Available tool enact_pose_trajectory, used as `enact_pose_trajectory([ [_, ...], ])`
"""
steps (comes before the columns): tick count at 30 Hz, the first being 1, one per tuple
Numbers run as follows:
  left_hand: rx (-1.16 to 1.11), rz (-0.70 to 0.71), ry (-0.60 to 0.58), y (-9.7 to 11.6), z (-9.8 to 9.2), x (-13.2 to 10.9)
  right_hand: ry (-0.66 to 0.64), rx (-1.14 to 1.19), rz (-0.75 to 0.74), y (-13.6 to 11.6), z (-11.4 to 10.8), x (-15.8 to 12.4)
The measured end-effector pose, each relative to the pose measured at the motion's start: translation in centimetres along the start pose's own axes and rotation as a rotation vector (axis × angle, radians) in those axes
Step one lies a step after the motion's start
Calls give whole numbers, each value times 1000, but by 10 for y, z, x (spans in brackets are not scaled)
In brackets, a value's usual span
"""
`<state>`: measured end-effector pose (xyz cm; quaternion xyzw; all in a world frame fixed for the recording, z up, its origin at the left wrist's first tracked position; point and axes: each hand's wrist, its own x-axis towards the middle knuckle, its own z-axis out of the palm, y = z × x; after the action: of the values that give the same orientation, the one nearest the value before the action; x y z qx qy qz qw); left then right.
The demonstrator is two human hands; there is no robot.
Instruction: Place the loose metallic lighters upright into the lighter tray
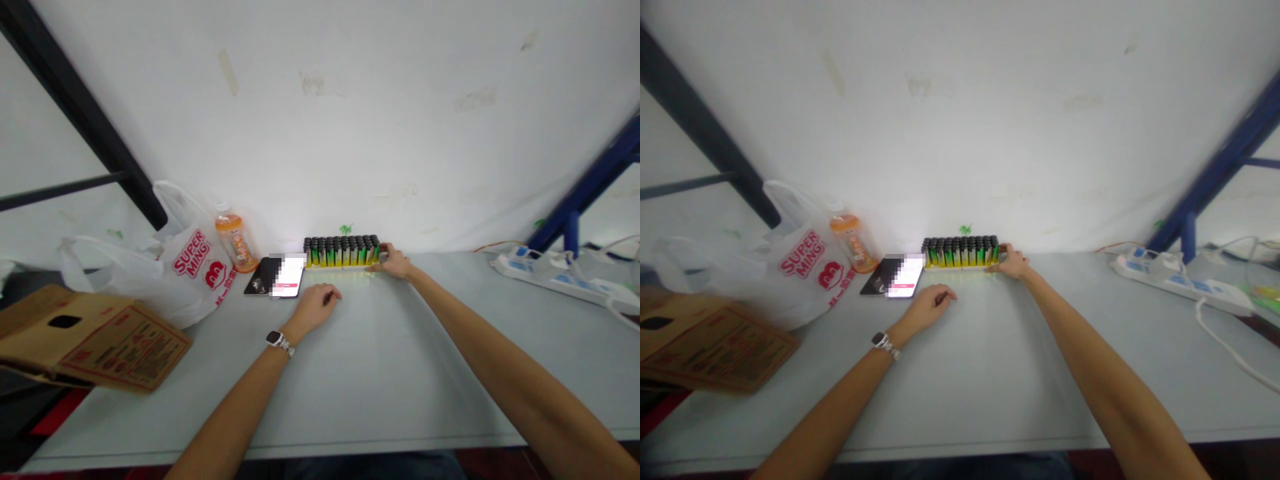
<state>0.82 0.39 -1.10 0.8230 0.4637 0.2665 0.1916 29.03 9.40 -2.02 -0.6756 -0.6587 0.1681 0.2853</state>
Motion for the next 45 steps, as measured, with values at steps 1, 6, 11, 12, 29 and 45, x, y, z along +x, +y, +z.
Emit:
enact_pose_trajectory([
  [1, 2, 0, 0, 0, 0, 0, 1, -2, -7, 0, -1, -1],
  [6, 3, 3, -3, 0, 0, 1, -25, -25, -12, -1, -6, -5],
  [11, -2, 5, 0, -1, 1, 1, -48, -49, -4, -4, -8, -5],
  [12, -4, 8, 3, -2, 2, 0, -52, -48, -7, -5, -8, -4],
  [29, -4, 24, 12, 0, 2, -1, 73, -67, -120, 6, -4, -46],
  [45, 228, 428, 127, 69, -12, 38, 67, -26, -213, -3, 1, -117],
])
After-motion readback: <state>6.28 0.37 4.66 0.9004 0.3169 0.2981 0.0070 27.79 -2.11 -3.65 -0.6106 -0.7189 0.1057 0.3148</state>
